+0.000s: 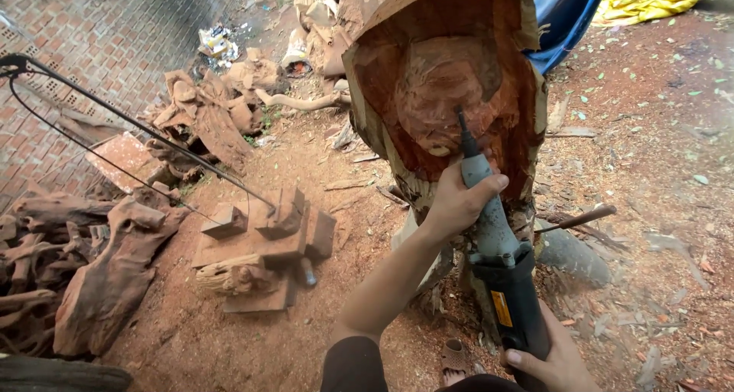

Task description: Using a power rotary tool to carve and refine the features of a wooden face sculpture.

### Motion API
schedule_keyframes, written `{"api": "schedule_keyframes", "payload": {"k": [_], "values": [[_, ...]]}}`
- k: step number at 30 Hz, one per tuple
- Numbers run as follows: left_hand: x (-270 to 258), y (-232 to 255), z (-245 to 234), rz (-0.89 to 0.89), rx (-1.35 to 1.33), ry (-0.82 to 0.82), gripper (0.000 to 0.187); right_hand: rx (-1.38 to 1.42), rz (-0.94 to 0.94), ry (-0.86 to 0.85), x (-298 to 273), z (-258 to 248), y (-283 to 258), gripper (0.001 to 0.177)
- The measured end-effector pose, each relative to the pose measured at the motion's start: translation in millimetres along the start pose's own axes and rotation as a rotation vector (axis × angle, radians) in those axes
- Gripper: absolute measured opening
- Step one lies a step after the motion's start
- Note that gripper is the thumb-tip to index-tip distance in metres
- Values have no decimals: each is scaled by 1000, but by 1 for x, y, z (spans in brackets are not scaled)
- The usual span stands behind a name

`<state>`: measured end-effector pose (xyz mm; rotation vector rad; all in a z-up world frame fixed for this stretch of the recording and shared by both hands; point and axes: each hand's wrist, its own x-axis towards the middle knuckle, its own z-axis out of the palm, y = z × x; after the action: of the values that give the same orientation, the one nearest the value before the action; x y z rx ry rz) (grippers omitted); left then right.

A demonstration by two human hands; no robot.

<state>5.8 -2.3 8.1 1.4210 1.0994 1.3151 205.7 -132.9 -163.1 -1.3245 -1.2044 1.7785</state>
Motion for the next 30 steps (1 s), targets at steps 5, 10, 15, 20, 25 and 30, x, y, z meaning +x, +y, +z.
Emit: {"api": "schedule_keyframes", "payload": {"k": [5, 10, 15, 20, 25, 30], "values": [[-4, 5, 6, -175, 50, 83, 66, 127, -29, -32, -3, 1, 19, 116], [-6, 3, 8, -173, 128, 62, 63, 91, -143, -35, 5, -8, 51, 110], [-9, 14, 11, -181, 62, 78, 77, 131, -55, -28, -10, -1, 17, 115], [-8, 12, 12, -168, -13, 83, 81, 109, -33, -38, -20, -3, -17, 107], [-7, 15, 20, -157, -4, 131, 79, 77, 121, -27, -21, -13, -21, 105], [-6, 16, 32, -192, 99, 189, 75, 262, 28, -144, -18, -27, -6, 108]]}}
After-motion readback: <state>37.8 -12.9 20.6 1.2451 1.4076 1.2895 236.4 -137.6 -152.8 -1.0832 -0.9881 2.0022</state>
